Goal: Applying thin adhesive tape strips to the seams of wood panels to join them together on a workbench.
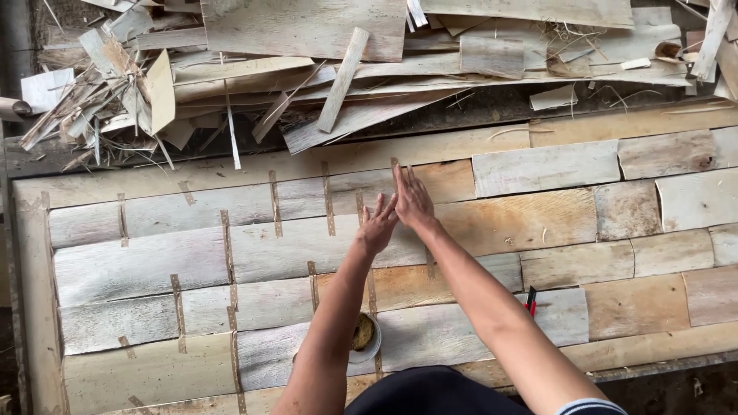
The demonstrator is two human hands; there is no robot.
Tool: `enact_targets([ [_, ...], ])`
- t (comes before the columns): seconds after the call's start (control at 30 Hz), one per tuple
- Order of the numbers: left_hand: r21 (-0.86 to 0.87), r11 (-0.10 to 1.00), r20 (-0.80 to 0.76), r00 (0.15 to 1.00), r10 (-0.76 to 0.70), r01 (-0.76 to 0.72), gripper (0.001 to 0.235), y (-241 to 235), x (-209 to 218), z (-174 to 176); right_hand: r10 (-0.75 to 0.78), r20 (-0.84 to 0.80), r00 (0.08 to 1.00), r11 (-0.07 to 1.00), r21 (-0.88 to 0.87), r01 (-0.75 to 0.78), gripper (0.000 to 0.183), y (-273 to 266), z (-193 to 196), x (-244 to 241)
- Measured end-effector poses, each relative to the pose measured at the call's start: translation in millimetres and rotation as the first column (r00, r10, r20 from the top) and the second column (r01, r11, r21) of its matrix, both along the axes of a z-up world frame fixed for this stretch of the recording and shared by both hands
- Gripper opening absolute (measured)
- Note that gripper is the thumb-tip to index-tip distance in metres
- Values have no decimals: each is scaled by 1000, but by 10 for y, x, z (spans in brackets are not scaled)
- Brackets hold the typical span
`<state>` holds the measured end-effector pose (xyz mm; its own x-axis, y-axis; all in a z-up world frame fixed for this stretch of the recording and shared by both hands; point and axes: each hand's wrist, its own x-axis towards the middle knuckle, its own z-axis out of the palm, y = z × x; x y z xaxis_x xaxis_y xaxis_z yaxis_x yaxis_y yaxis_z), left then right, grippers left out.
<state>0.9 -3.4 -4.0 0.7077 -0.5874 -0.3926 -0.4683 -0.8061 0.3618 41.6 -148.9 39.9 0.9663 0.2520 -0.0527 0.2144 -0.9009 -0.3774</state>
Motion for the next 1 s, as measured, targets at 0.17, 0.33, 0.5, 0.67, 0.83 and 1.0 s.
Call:
enact_targets([
  [0.17,9,1000,22,1000,-2,2,88,-11,-21,-19,20,-56,998,998,-61,-23,84,-8,-254,272],
  [0.33,-5,1000,13,1000,2,-2,87,23,-31,-12,15,-113,993,996,-89,-25,88,26,-298,422],
  [0.5,-6,1000,-11,1000,-13,13,101,29,-36,-36,19,-63,998,999,-30,-21,87,34,-165,206],
  [0.67,5,1000,-8,1000,-12,12,104,19,-26,-3,5,-132,991,1000,28,-1,86,-92,-8,-39],
  [0.83,-18,1000,4,1000,8,-8,93,6,-26,197,27,-67,997,999,40,-24,79,-132,307,-525],
  [1.0,-49,996,-19,997,76,-77,76,-29,-24,77,-117,-83,990,966,224,133,58,-120,197,-1142],
])
